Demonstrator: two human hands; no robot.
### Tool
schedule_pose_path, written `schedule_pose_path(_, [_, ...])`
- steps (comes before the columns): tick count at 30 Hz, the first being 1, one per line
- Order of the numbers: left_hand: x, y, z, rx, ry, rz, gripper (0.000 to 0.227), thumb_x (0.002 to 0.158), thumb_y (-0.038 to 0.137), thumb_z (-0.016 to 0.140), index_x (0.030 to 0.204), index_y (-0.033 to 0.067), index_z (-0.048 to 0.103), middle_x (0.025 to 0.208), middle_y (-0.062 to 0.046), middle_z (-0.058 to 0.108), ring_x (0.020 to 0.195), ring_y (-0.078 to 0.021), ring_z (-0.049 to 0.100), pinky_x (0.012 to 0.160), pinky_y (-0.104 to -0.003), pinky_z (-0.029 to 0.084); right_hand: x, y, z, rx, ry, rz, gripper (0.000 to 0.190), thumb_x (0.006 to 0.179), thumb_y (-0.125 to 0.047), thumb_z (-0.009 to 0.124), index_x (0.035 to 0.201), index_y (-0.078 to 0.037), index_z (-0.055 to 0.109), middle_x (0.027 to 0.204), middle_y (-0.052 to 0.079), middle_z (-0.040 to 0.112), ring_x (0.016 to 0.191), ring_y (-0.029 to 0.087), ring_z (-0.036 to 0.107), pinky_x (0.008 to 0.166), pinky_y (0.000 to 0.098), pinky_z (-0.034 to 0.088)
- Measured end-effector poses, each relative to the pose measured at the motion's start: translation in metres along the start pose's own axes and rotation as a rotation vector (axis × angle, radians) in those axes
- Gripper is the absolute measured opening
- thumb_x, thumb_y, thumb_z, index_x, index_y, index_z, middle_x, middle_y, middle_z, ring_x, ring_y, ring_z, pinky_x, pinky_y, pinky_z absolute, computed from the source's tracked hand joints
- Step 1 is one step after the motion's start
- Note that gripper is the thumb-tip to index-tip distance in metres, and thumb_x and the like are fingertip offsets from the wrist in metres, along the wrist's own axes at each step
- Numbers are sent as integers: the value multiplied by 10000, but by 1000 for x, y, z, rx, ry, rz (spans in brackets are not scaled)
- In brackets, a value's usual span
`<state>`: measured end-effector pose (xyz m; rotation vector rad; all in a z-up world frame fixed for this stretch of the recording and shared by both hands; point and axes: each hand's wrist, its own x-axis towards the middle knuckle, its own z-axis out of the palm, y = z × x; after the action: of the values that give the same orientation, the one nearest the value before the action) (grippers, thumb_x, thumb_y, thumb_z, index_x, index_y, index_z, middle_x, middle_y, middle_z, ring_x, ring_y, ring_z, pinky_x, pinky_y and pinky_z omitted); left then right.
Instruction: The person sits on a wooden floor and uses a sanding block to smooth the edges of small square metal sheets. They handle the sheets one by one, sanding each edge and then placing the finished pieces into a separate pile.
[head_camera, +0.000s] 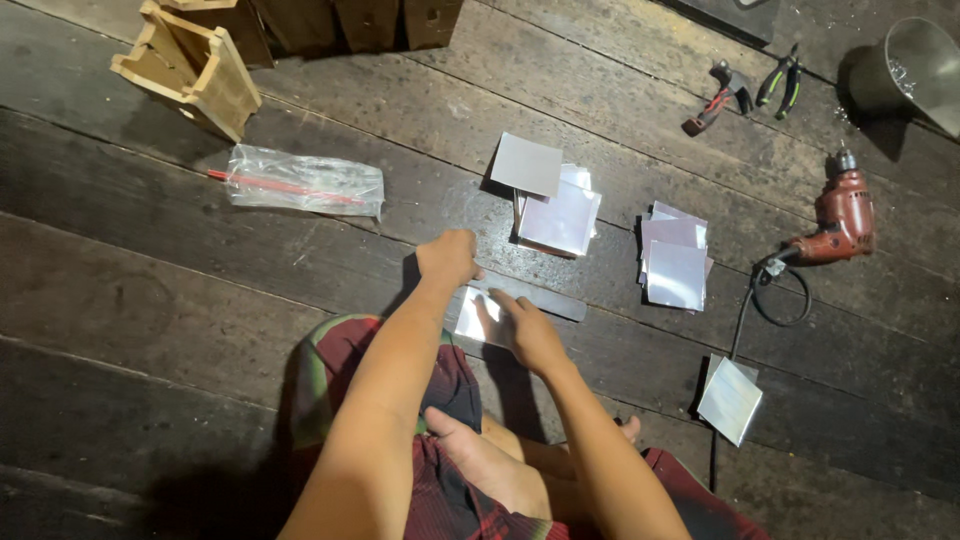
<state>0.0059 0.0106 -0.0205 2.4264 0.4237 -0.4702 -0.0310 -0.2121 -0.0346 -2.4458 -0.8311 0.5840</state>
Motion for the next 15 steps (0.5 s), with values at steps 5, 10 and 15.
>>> schedule_pose_path(5, [-4,2,-7,-14,-8,-25,325,751,197,893,1026,91,756,983,-126,767,995,-349,754,813,-589,571,11,-17,-11,-120,-156,68,586,866,-62,519,1417,-245,598,1076,173,661,936,459,708,806,534,599])
schedule_pose_path(10, [-2,0,-5,-27,-7,-3,328,733,185,902,1002,79,748,956,-145,763,987,-383,753,818,-597,570,29,-10,2,-133,-225,150,688,831,-50,513,1451,-348,513,1200,142,662,1032,458,709,887,532,606])
schedule_pose_path(15, [-6,2,-5,2,-6,-10,337,746,203,895,1020,87,738,981,-134,763,1016,-364,753,825,-585,577,36,-10,7,-189,-198,166,435,862,-128,573,1259,-304,592,1242,107,613,984,471,717,855,544,610])
